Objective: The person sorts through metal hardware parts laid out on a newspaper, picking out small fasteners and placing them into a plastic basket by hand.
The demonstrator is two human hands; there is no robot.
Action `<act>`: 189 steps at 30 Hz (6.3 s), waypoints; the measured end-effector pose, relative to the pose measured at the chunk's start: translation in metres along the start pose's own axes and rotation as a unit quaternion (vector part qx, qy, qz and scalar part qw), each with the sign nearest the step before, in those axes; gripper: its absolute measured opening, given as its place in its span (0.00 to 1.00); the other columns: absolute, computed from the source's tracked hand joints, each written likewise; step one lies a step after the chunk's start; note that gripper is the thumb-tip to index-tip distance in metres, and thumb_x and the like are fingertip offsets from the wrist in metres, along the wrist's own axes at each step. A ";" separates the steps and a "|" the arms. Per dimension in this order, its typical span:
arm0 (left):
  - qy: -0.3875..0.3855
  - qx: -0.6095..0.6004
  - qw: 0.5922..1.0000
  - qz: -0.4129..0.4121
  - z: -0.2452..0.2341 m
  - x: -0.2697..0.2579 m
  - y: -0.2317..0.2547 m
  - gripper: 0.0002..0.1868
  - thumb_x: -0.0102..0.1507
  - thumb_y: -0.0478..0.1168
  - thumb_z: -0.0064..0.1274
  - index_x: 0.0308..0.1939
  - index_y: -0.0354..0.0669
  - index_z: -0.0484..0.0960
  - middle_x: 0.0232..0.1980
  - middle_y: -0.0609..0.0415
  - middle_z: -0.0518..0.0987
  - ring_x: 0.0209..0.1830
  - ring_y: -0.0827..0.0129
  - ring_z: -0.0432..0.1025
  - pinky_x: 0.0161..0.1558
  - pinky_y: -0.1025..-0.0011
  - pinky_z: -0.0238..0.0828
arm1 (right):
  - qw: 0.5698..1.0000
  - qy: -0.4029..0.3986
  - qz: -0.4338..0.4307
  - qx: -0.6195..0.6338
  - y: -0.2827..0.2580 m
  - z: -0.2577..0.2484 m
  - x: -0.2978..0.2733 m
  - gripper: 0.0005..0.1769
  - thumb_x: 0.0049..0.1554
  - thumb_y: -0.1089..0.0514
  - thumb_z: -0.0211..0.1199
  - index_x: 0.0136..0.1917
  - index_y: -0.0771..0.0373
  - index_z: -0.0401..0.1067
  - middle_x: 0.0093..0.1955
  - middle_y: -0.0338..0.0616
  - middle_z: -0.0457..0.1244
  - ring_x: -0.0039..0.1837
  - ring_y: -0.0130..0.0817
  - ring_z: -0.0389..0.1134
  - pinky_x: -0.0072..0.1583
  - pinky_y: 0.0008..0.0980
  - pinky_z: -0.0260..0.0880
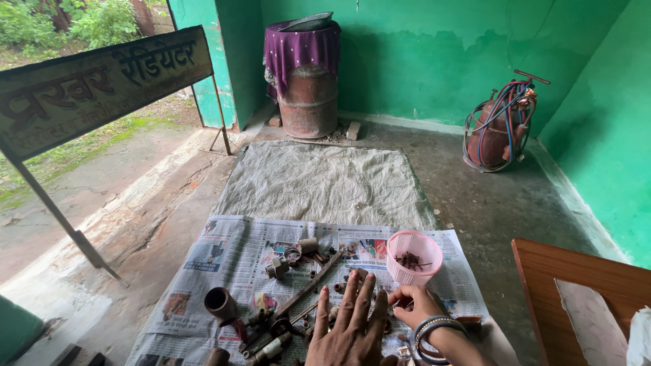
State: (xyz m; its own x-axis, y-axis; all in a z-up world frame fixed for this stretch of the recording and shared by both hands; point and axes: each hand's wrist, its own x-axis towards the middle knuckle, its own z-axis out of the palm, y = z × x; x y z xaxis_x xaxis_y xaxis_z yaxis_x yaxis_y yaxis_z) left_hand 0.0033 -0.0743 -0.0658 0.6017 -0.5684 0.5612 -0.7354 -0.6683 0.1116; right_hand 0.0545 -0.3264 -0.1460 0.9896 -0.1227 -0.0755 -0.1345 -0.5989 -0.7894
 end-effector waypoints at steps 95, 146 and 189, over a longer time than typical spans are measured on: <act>-0.082 -0.022 0.996 -0.024 -0.031 0.000 -0.039 0.51 0.57 0.69 0.55 0.73 0.41 0.58 0.83 0.41 0.44 0.84 0.48 0.32 0.70 0.28 0.24 | 0.951 0.132 0.158 0.229 -0.018 -0.070 0.056 0.08 0.59 0.63 0.65 0.51 0.63 0.83 0.40 0.48 0.70 0.39 0.31 0.69 0.42 0.31 0.75; -0.039 0.067 0.993 -0.092 -0.064 -0.069 -0.026 0.48 0.55 0.70 0.54 0.70 0.46 0.63 0.80 0.43 0.43 0.84 0.51 0.33 0.71 0.31 0.21 | 0.958 -0.152 -0.051 -0.239 -0.078 0.014 -0.035 0.06 0.55 0.57 0.63 0.47 0.50 0.77 0.51 0.34 0.70 0.55 0.29 0.73 0.64 0.34 0.76; -0.226 -0.039 0.960 -0.162 -0.048 0.003 0.002 0.52 0.58 0.66 0.52 0.79 0.49 0.51 0.84 0.47 0.32 0.83 0.52 0.23 0.67 0.34 0.15 | 0.989 0.126 -0.010 -0.075 0.023 -0.051 0.092 0.18 0.54 0.60 0.63 0.59 0.52 0.75 0.56 0.43 0.68 0.50 0.33 0.73 0.57 0.33 0.76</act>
State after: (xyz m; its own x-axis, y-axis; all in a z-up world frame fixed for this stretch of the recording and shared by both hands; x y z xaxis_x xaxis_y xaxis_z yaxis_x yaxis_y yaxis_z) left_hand -0.0110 -0.0543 -0.0241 0.8634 -0.4989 0.0748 -0.4975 -0.8173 0.2908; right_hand 0.1398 -0.3912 -0.1401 0.9501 -0.2921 0.1091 -0.1397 -0.7117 -0.6885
